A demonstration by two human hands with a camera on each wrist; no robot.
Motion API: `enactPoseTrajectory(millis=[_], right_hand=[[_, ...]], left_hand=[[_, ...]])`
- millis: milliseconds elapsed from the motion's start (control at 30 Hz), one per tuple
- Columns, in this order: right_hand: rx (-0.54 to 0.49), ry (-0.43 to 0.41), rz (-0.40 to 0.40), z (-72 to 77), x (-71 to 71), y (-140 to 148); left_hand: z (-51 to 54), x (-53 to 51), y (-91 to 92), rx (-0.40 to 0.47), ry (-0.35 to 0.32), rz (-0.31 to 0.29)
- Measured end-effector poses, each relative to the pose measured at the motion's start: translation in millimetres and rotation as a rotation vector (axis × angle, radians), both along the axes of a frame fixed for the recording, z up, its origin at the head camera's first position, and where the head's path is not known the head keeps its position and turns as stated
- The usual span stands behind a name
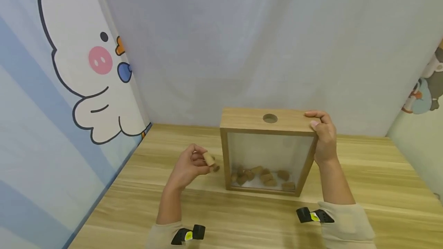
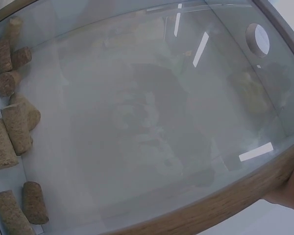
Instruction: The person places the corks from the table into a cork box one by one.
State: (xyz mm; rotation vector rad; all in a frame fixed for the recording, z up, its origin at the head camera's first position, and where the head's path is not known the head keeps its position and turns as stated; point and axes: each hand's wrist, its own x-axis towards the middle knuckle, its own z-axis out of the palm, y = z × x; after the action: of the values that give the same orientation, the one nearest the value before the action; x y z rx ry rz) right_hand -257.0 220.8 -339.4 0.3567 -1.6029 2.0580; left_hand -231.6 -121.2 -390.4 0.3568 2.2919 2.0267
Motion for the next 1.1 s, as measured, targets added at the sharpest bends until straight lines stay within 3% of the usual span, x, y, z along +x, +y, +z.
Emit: enactPoseTrajectory(millis=[467,700,867,1100], right_hand=[[-0.007,0.000,-0.008,-0.1,2.2,-0.4],[-0.010,0.026,-0.005,-0.2,0.2,-1.0],[-0.024,0.026,-0.003,-1.0,0.3,-0.9],[-0.033,0.038,0.000,-1.3,-1.1,-1.2]], left_hand=[[26.2,13.9,7.5,0.175,0.112,-0.053],[37.5,15.9,19.5,0.166,0.271,-0.016],[48.8,17.1,29.2,0.167,0.372,-0.042],[69.4,20.8,42.3,0.169,0.406,-0.061]])
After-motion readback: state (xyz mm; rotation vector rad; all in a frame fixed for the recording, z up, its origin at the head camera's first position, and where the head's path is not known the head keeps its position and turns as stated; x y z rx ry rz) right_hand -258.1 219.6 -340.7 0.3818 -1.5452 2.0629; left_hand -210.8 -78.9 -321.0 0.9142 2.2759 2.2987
